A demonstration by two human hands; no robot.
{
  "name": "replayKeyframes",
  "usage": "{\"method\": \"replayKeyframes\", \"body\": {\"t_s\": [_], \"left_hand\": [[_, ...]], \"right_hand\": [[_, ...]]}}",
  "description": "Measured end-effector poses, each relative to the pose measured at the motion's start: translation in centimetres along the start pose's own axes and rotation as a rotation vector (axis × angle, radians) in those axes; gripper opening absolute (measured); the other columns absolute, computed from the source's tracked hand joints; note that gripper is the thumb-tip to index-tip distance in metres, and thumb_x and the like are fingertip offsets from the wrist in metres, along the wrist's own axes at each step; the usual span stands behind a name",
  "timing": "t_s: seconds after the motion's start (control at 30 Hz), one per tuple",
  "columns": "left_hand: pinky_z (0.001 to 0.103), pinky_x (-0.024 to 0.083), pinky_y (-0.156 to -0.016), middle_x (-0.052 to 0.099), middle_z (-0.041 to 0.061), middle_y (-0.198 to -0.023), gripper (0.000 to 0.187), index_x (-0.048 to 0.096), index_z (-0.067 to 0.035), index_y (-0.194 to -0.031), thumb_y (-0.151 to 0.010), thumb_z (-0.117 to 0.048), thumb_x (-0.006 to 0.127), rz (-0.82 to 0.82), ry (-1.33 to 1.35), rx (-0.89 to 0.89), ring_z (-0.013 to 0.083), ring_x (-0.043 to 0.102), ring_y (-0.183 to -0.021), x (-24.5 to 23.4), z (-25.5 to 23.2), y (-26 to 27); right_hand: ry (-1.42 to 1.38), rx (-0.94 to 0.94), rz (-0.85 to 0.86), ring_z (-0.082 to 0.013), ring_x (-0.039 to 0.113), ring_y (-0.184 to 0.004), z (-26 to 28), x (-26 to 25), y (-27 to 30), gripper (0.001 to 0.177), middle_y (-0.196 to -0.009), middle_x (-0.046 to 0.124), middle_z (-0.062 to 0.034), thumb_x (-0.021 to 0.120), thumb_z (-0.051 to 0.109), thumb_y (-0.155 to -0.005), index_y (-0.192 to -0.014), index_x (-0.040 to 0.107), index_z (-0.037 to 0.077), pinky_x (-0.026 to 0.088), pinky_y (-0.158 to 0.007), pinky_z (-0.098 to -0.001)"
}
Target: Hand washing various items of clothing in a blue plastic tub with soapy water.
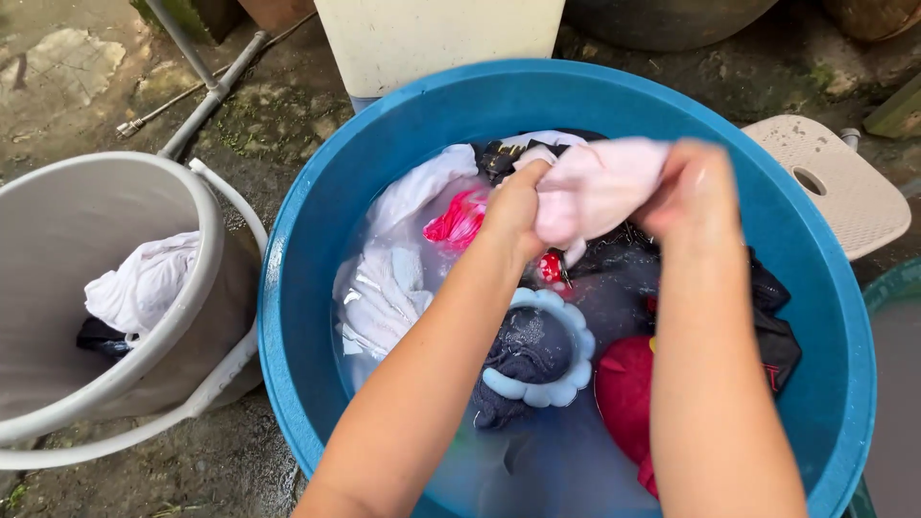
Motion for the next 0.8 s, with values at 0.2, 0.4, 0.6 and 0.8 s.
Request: {"method": "replayKeyframes", "body": {"t_s": [0.2, 0.4, 0.6, 0.8], "left_hand": [[0.053, 0.059, -0.088, 0.073, 0.015, -0.104, 0.023, 0.069, -0.005, -0.105, -0.093, -0.024, 0.065, -0.079, 0.003, 0.045, 0.0317, 0.071, -0.094, 1.2, 2.0, 2.9], [0.050, 0.056, -0.095, 0.073, 0.015, -0.109, 0.032, 0.069, -0.005, -0.107, -0.092, -0.032, 0.061, -0.046, 0.140, 0.048, 0.0313, 0.071, -0.101, -2.3, 2.1, 2.4], [0.048, 0.054, -0.101, 0.072, 0.016, -0.117, 0.036, 0.066, -0.002, -0.117, -0.096, -0.030, 0.062, -0.039, 0.166, 0.258, 0.0306, 0.070, -0.109, -2.9, 1.2, 2.1], [0.051, 0.052, -0.103, 0.071, 0.015, -0.121, 0.036, 0.063, -0.003, -0.124, -0.096, -0.024, 0.064, 0.114, -0.184, 0.053, 0.0307, 0.068, -0.112, -3.0, -0.6, 2.4]], "right_hand": [[-0.216, 0.052, -0.065, -0.0405, 0.062, -0.113, -9.0, -3.5, 6.0, 0.058, -0.118, 0.064, -0.0227, 0.046, 0.037, -0.073, -0.111, 0.062, -0.003, 0.046, -0.106, -0.0543], [-0.675, 0.007, 0.062, -0.0426, 0.050, -0.131, -11.5, -1.9, 7.9, 0.099, -0.143, 0.052, -0.0231, 0.034, 0.077, -0.077, -0.139, 0.052, 0.001, 0.034, -0.116, -0.0556], [-0.752, -0.048, 0.238, -0.0398, 0.049, -0.141, -11.7, -1.7, 4.3, 0.103, -0.153, 0.051, -0.0178, 0.041, 0.088, -0.078, -0.147, 0.052, 0.013, 0.035, -0.119, -0.0571], [-0.443, -0.025, 0.238, -0.0342, 0.066, -0.117, -8.7, -1.5, 1.2, 0.072, -0.126, 0.069, -0.0142, 0.065, 0.062, -0.090, -0.142, 0.061, 0.012, 0.054, -0.102, -0.0521]]}}
Point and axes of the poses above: each hand's wrist, its own y-axis away from the middle knuckle, its own x-axis out of the palm, z = x × y, the point moved 1 cm from there along -y, towards the middle knuckle
